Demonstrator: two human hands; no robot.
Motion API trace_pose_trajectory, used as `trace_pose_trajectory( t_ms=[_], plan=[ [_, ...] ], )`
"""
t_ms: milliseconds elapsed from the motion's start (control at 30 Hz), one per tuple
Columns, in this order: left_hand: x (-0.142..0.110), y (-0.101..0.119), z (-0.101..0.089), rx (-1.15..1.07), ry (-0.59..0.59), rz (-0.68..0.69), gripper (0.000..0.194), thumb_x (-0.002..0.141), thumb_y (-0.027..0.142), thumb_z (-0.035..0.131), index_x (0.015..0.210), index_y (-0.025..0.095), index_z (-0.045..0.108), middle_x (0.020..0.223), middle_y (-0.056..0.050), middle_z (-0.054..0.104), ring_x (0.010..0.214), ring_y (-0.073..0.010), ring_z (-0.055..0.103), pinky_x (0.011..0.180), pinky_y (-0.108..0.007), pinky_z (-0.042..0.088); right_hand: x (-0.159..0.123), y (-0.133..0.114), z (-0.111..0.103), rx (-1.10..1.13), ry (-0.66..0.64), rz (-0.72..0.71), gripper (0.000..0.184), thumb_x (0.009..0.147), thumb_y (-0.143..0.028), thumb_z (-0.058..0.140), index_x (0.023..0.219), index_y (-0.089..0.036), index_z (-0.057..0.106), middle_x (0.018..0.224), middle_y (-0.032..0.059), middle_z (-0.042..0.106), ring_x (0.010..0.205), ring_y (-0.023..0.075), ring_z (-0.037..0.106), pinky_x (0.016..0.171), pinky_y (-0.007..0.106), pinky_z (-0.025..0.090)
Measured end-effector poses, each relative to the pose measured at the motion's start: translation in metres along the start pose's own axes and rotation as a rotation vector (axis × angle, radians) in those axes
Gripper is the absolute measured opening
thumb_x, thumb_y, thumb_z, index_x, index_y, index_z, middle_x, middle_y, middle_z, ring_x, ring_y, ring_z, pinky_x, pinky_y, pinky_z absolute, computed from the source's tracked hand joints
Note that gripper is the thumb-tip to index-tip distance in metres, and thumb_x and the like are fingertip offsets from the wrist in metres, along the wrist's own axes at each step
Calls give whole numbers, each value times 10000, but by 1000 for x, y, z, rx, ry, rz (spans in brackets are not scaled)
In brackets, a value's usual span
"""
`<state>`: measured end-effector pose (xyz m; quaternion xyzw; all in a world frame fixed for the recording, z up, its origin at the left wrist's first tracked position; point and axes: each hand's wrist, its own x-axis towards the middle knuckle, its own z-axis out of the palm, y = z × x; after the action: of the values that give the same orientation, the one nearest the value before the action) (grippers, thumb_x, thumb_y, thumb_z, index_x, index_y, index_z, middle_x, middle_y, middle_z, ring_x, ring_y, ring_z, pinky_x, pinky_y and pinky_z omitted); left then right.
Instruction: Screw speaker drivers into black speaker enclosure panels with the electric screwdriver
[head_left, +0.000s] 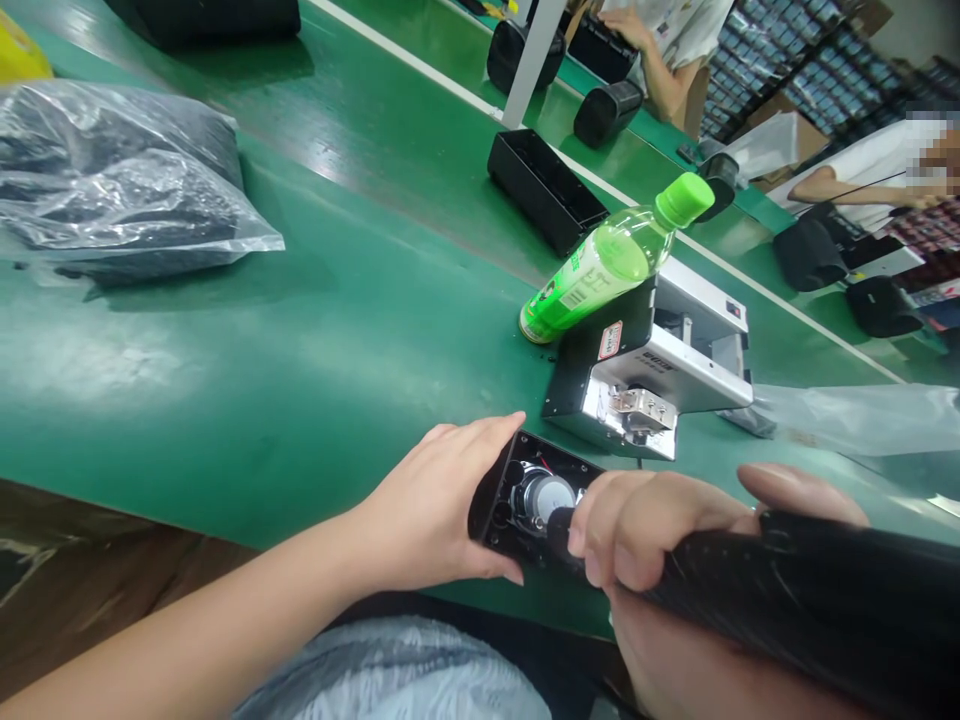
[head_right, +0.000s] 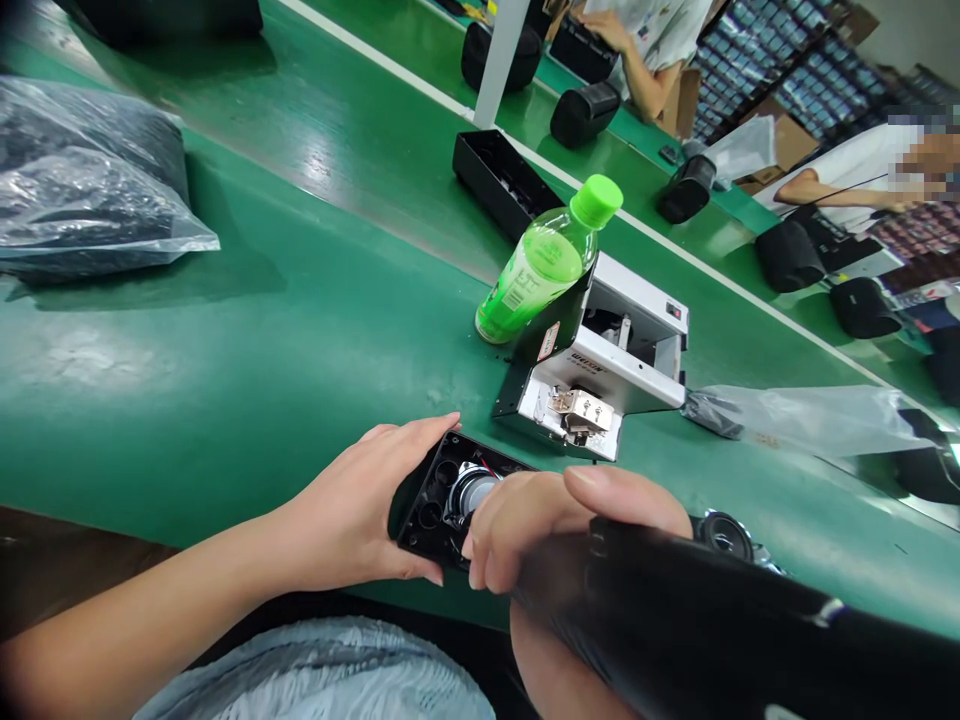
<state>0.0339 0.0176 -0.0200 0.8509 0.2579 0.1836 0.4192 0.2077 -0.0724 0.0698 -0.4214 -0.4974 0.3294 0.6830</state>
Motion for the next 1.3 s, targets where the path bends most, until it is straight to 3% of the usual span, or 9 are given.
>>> trace_pose_trajectory(
  t_ms=[267, 400, 467, 867, 1000, 1067, 1167, 1233, 1300],
  plan=[
    [-1, -1, 2, -10, 18, 25, 1361, 689, 742, 914, 1696, 323, 100, 1663, -172, 495, 1488, -404, 531, 1179, -605, 433, -3, 0, 4, -5, 39, 26, 588, 1045, -752, 412, 1364, -307, 627, 726, 3, 666, 567, 200, 623, 590, 432, 554],
    [-1, -1, 3, -13, 24, 37, 1348, 699, 749, 902, 1695, 321, 102, 1658, -177, 499, 1484, -405, 536, 1171, -607, 439, -2, -2, 4, 25, -45, 45, 384, 1067, -523, 533, 1376, -324, 647, 744, 12, 682, 605, 217, 645, 610, 432, 578],
    [-1, -1, 3, -10, 26, 38, 1347, 701, 757, 896, 1693, 324, 95, 1660, -173, 496, 1486, -400, 535, 1171, -606, 440, -3, -4, 3, 31, -87, 56, 342, 1096, -400, 469, 1380, -334, 648, 750, 20, 690, 635, 223, 658, 643, 440, 586],
    [1, 0, 1, -39, 15, 17, 1356, 686, 729, 920, 1708, 306, 136, 1656, -185, 501, 1492, -417, 525, 1189, -622, 422, -9, 0, -1, -21, -33, 16, 368, 1081, -473, 492, 1403, -327, 594, 747, 8, 657, 632, 219, 631, 653, 419, 560],
    [0, 1, 0, -52, 6, 14, 1359, 684, 729, 921, 1711, 308, 136, 1659, -188, 498, 1488, -419, 528, 1186, -628, 423, -6, -3, -1, 4, -37, 32, 368, 1086, -401, 451, 1416, -339, 601, 747, 18, 667, 641, 229, 644, 655, 442, 575],
    [0, 0, 1, -57, 4, 11, 1353, 692, 720, 922, 1713, 316, 131, 1664, -187, 493, 1494, -421, 521, 1188, -632, 419, -4, -6, 1, -18, -57, 80, 348, 1103, -327, 398, 1311, -363, 674, 723, 23, 669, 648, 231, 654, 640, 428, 574],
    [0, -1, 2, -60, 12, 12, 1360, 685, 708, 930, 1718, 324, 133, 1676, -181, 479, 1490, -427, 520, 1190, -635, 417, -1, -10, 6, -107, -143, 107, 281, 1060, -213, 537, 1139, -384, 745, 693, -4, 660, 635, 206, 651, 619, 378, 565],
    [0, -1, 3, -58, 19, 16, 1372, 670, 707, 938, 1720, 320, 144, 1680, -180, 474, 1477, -431, 529, 1190, -636, 421, -1, -9, 6, -109, -195, 51, 328, 1010, -161, 609, 1218, -384, 730, 714, -16, 669, 621, 191, 641, 624, 380, 578],
    [0, 0, 2, -60, 22, 12, 1371, 663, 713, 939, 1720, 315, 161, 1675, -180, 480, 1477, -428, 529, 1195, -634, 418, -3, -7, 5, -74, -202, 20, 401, 1014, -132, 560, 1305, -374, 691, 733, -11, 684, 625, 193, 646, 646, 407, 594]
  ],
)
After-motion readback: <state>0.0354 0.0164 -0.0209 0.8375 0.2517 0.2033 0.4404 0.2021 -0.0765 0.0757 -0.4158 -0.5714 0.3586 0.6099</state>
